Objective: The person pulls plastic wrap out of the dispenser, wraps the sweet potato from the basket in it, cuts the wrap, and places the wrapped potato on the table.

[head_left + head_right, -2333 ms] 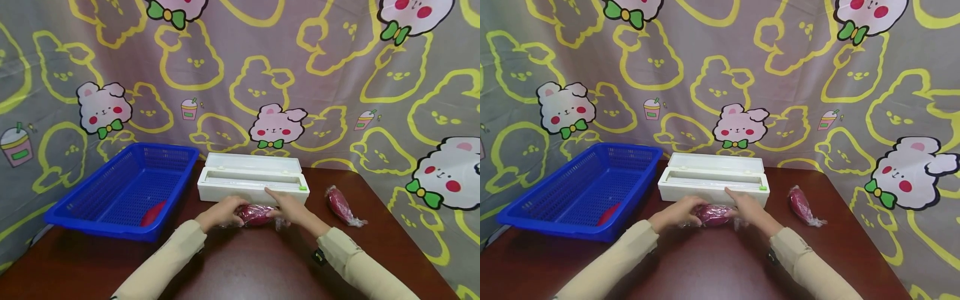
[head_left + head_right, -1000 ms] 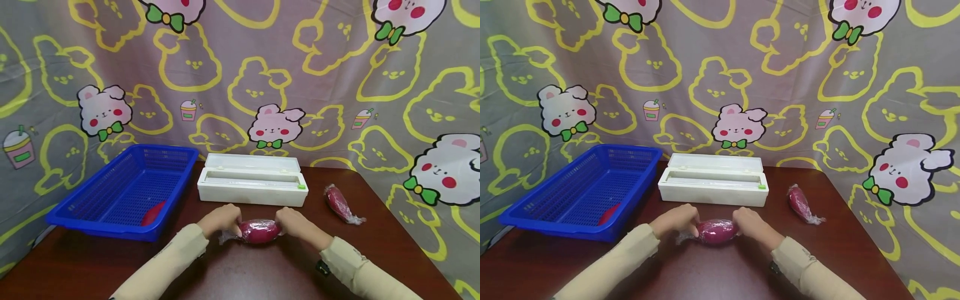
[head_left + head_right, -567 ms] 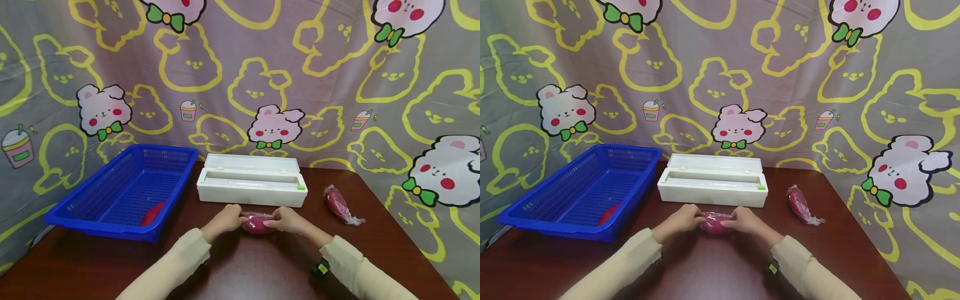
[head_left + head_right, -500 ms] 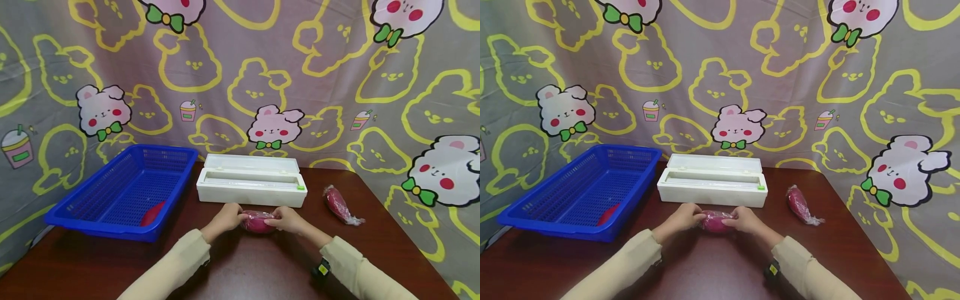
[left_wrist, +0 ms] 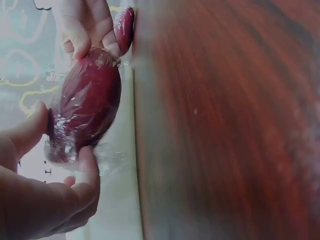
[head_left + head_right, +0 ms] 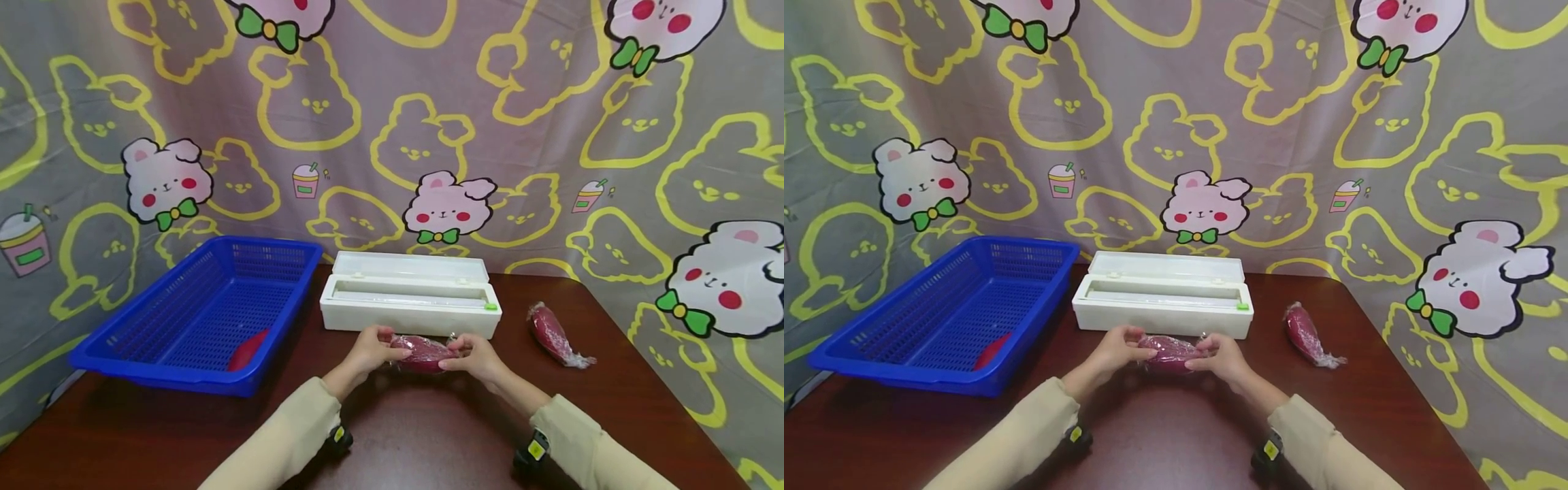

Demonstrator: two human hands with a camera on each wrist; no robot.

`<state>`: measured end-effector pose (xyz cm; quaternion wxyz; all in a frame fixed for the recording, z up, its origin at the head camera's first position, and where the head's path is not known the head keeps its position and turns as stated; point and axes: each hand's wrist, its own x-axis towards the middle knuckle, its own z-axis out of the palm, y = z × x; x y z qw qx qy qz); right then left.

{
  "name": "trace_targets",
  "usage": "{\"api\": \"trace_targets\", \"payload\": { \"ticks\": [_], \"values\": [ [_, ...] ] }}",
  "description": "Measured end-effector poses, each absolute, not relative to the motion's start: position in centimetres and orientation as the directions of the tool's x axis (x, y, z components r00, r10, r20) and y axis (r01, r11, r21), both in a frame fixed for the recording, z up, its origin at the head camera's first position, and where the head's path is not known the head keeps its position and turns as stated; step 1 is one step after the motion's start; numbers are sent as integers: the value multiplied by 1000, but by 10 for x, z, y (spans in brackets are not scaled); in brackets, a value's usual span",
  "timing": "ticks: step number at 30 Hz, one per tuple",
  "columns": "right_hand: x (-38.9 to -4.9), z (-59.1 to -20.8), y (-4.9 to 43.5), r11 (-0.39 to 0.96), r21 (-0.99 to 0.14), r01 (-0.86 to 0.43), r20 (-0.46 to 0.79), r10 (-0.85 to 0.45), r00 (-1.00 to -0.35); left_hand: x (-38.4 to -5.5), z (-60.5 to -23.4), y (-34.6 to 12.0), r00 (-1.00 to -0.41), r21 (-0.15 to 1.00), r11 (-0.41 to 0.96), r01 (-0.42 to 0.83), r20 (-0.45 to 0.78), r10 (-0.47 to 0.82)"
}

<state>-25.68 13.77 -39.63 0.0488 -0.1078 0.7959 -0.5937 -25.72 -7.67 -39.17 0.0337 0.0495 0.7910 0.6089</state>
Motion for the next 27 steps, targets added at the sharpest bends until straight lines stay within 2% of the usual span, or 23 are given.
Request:
{"api": "trace_targets", "payload": {
  "ticks": [4,8,14,18,23,27],
  "values": [
    [-257,-397,141,188,-977,-105,52,-264,-963,-258,-392,-78,-989,992,128,-6,-25,145],
    [-258,-397,145,180,-980,-84,29,-292,-956,-258,-392,-79,-974,999,25,-41,-45,222],
    [-256,-396,151,252,-966,-65,-19,-315,-949,-257,-393,-80,-938,998,12,-61,-61,340],
    [-253,-396,154,251,-965,-80,-7,-327,-945,-257,-393,-81,-922,998,27,-58,-64,381],
    [-251,-395,157,290,-949,-121,10,-359,-933,-256,-391,-79,-880,992,-37,-123,-91,467],
    [-247,-395,158,304,-942,-143,15,-387,-922,-256,-391,-77,-868,988,-50,-146,-103,486]
  ]
}}
